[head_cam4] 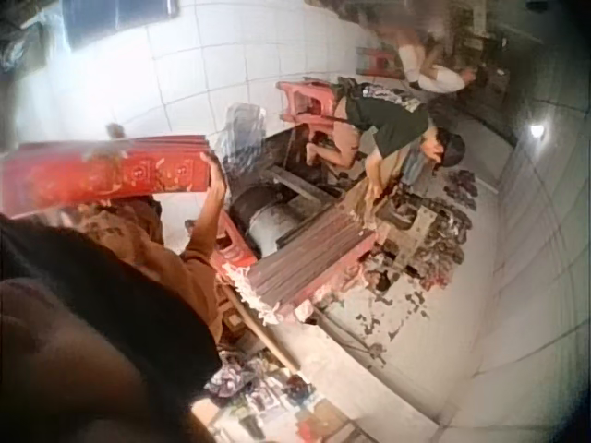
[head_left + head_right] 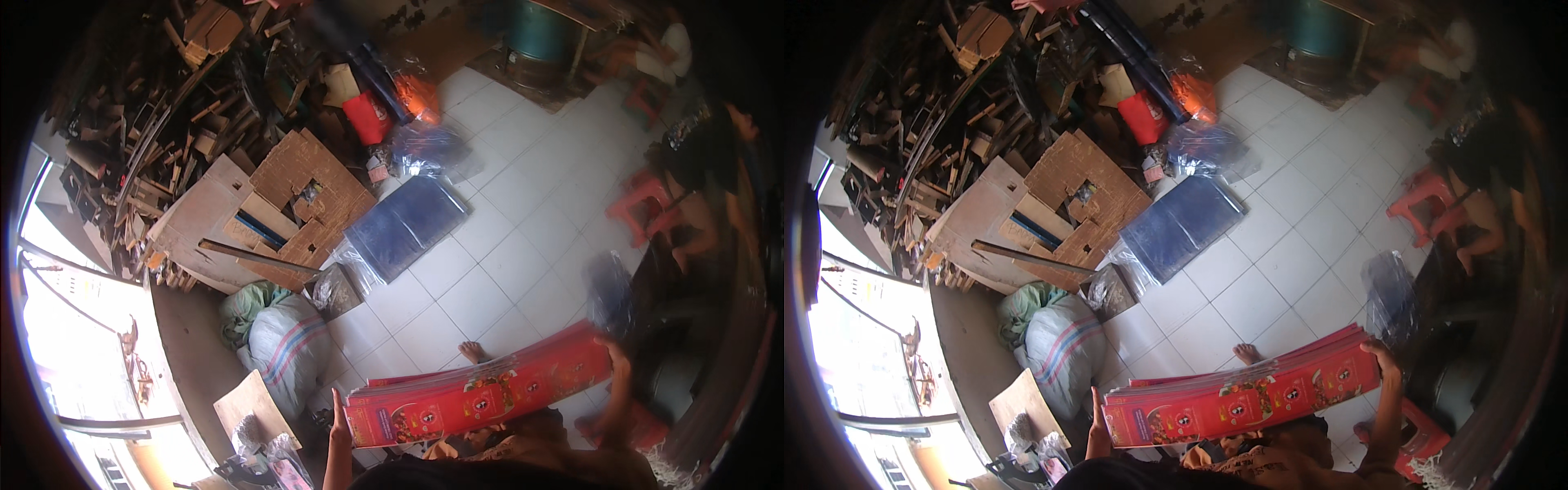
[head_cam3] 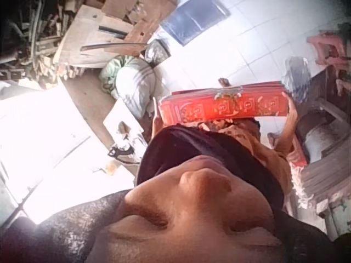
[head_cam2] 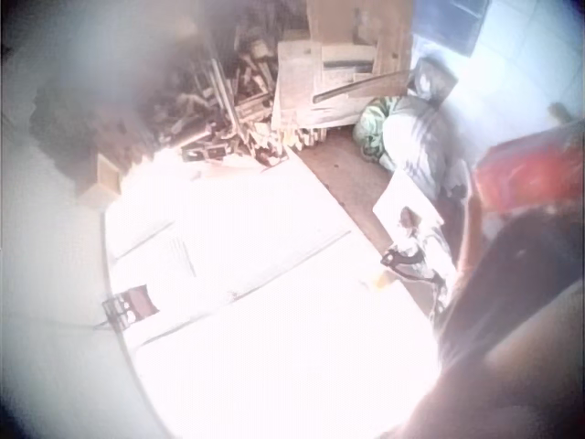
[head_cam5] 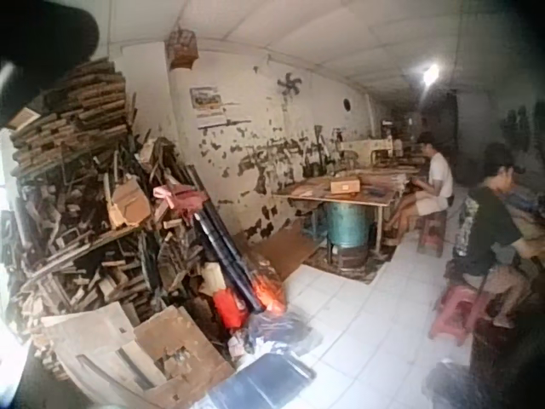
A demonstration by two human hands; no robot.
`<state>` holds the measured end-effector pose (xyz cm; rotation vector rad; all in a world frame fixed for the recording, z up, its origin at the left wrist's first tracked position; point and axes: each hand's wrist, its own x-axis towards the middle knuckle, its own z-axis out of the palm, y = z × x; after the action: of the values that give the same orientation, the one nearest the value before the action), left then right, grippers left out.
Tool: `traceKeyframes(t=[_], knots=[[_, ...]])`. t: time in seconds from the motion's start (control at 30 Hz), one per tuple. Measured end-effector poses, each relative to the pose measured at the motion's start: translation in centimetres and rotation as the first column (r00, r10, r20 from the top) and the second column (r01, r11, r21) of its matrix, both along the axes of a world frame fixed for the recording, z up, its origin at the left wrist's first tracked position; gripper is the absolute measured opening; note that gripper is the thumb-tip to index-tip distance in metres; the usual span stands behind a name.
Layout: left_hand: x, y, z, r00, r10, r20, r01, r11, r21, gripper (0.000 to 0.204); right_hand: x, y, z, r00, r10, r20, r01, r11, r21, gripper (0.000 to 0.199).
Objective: The person ties white strings around stacks of red rectangular packages using their hands. They then move the tied stacks to the floor, sit down to organize them, and later return to the table to cut strings and tie more packages.
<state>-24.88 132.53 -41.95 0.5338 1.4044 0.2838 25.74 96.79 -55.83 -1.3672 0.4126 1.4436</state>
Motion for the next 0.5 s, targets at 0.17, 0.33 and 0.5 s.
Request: traceKeyframes(t=[0.17,0.33,0.5], knots=[[7.0,4.0,1.0,0.916,-0.4,-0.029,0.4,0.905,0.147,0.069,-2.1,-6.0,-0.3,0.959,-0.276,-0.062,0.264,0.952,-0.157,0.034],[12.6,9.4,3.6,0.855,-0.518,0.014,0.517,0.855,0.033,0.073,-7.5,-8.6,10.3,0.804,-0.594,0.002,0.59,0.798,-0.124,0.032],[20.2,12.5,5.6,0.7,-0.713,0.049,0.715,0.698,-0.045,0.074,-15.8,-12.7,13.9,0.661,-0.732,0.162,0.748,0.659,-0.076,0.046]])
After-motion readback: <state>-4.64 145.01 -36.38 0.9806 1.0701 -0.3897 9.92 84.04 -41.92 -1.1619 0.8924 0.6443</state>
